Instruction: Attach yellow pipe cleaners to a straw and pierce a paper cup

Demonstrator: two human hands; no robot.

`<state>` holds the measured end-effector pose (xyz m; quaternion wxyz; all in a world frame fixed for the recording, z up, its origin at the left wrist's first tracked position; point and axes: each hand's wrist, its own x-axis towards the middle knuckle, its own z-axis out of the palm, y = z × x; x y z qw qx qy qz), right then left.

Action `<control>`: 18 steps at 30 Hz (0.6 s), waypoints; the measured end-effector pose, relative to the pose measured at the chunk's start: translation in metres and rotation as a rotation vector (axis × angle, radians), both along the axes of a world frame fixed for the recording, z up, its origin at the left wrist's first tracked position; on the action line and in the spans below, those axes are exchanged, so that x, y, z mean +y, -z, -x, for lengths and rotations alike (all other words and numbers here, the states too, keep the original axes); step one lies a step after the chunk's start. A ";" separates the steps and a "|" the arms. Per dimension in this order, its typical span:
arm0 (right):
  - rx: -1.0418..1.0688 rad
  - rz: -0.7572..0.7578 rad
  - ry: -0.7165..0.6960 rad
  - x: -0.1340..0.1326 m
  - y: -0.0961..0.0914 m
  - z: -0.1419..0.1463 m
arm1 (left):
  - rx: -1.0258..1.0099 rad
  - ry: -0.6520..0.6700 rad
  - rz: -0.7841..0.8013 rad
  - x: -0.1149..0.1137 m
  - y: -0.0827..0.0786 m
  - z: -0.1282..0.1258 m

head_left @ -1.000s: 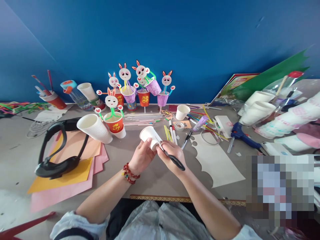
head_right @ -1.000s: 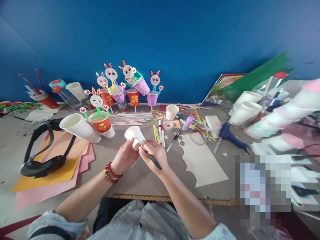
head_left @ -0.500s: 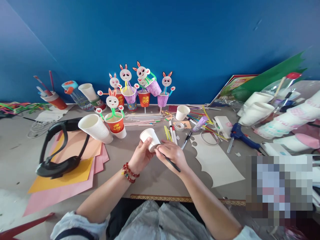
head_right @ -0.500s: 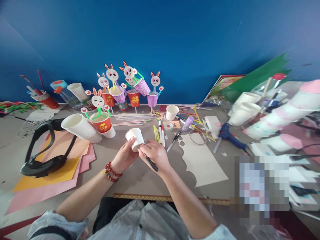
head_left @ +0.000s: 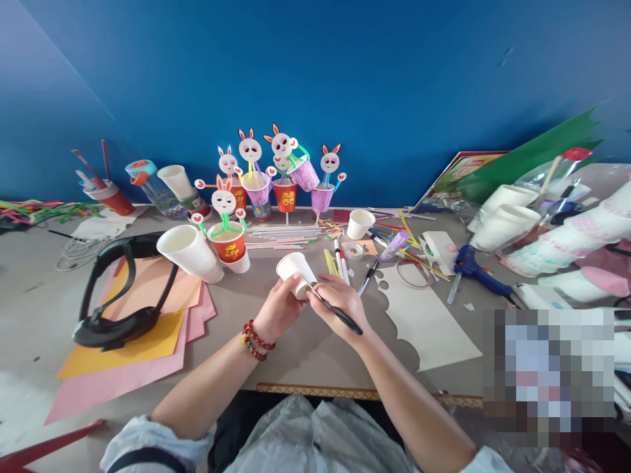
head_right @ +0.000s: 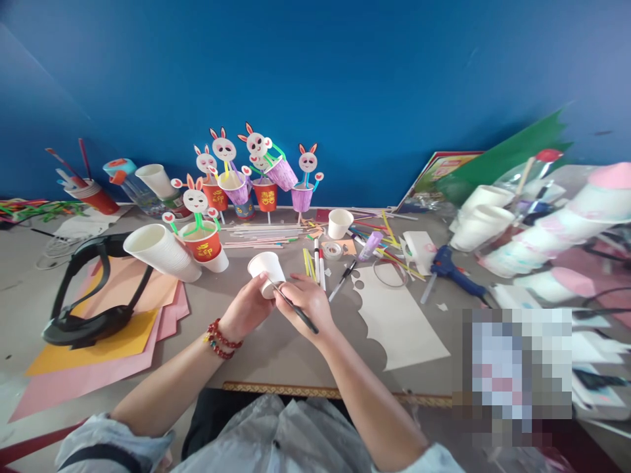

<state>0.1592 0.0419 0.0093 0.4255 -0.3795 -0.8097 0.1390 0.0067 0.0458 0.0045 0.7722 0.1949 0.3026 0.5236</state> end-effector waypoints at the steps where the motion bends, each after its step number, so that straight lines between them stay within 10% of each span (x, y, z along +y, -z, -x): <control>1: -0.029 -0.028 0.001 0.000 0.000 0.000 | 0.005 0.005 0.005 0.000 0.001 0.000; 18: -0.092 -0.085 -0.013 0.001 -0.002 -0.003 | -0.016 0.021 0.093 0.004 0.006 0.002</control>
